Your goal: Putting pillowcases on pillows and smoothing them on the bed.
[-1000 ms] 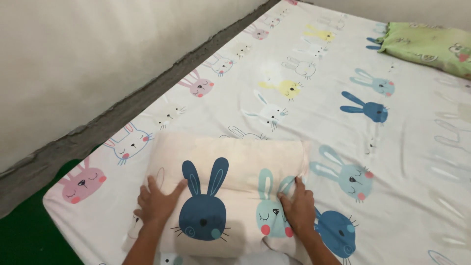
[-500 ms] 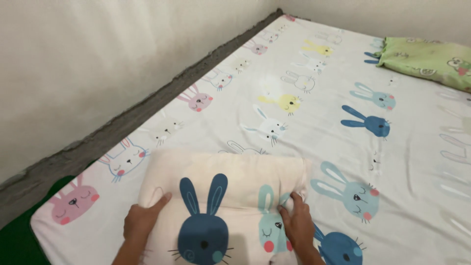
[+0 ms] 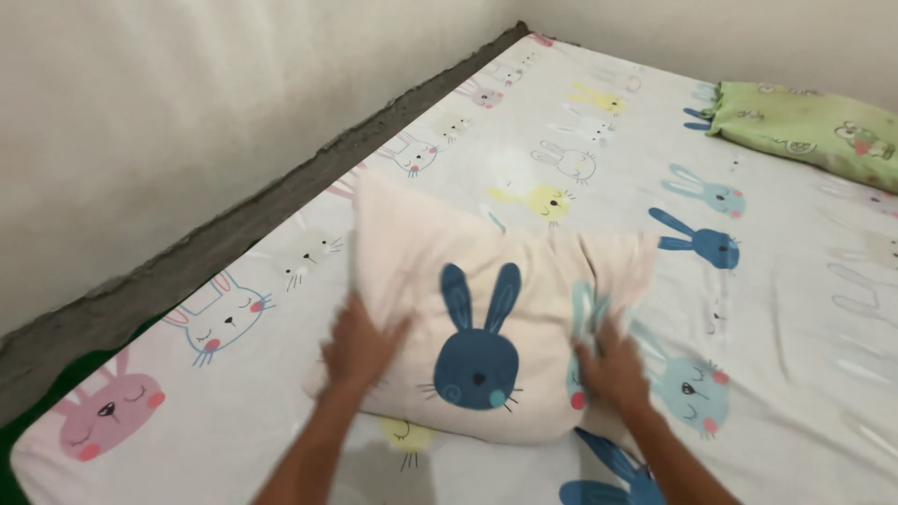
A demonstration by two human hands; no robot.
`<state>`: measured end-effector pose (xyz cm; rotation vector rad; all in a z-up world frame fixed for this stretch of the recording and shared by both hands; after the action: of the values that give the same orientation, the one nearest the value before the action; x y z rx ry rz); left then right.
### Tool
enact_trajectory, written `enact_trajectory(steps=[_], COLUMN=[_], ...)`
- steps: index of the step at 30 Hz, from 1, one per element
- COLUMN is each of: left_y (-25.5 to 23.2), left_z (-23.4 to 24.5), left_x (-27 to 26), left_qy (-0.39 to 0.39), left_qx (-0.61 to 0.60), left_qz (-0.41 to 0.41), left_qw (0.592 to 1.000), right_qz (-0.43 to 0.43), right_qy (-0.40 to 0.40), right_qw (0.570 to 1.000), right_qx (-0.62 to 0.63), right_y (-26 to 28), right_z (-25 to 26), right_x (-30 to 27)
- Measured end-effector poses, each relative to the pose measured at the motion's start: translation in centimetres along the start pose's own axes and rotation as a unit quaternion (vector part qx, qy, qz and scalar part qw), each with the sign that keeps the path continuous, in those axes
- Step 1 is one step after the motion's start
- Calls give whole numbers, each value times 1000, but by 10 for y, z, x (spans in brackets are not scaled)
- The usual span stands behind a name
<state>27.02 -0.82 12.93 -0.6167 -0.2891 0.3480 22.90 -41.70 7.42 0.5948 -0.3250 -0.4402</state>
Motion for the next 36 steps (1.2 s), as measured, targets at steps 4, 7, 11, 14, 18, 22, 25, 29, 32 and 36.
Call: enact_trajectory(steps=[4, 7, 11, 14, 18, 22, 25, 29, 32, 36], left_y=[16, 7, 6, 8, 18, 29, 24, 24, 25, 27], left_z=[-46, -46, -47, -52, -65, -78, -78, -80, -82, -82], left_x=[8, 13, 14, 22, 24, 23, 27, 29, 31, 32], left_qy=[73, 9, -36, -60, -78, -117, -114, -109, -112, -113], left_qx=[120, 134, 117, 101, 106, 98, 99, 106, 113, 115], left_qz=[18, 19, 23, 21, 19, 3, 4, 3, 9, 25], left_qw=[990, 991, 992, 993, 991, 988, 988, 988, 987, 987], right_qz=[-16, 10, -13, 18, 19, 17, -1, -14, -2, -14], right_qy=[38, -14, -22, -74, -75, -75, -62, -55, -48, -40], right_qw=[985, 982, 980, 980, 983, 985, 986, 989, 990, 994], right_qx=[-167, -189, -200, -186, -167, -155, -153, -134, -132, -105], right_y=[-16, -6, 0, 3, 0, 1, 3, 2, 3, 4], right_z=[-56, -61, -65, -62, -59, -60, -57, -56, -57, -53], right_x=[-8, 3, 1, 7, 5, 6, 6, 7, 8, 12])
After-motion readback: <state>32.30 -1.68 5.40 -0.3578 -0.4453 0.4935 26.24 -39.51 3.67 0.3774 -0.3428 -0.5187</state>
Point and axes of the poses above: each hand's wrist, its own x-axis towards the middle knuckle, its own z-axis out of the back of the hand, y = z × x, the point moved 4 cm from there along x, towards the middle knuckle, and after that the axes turned 6 degrees about x, right-handed, at the moved point
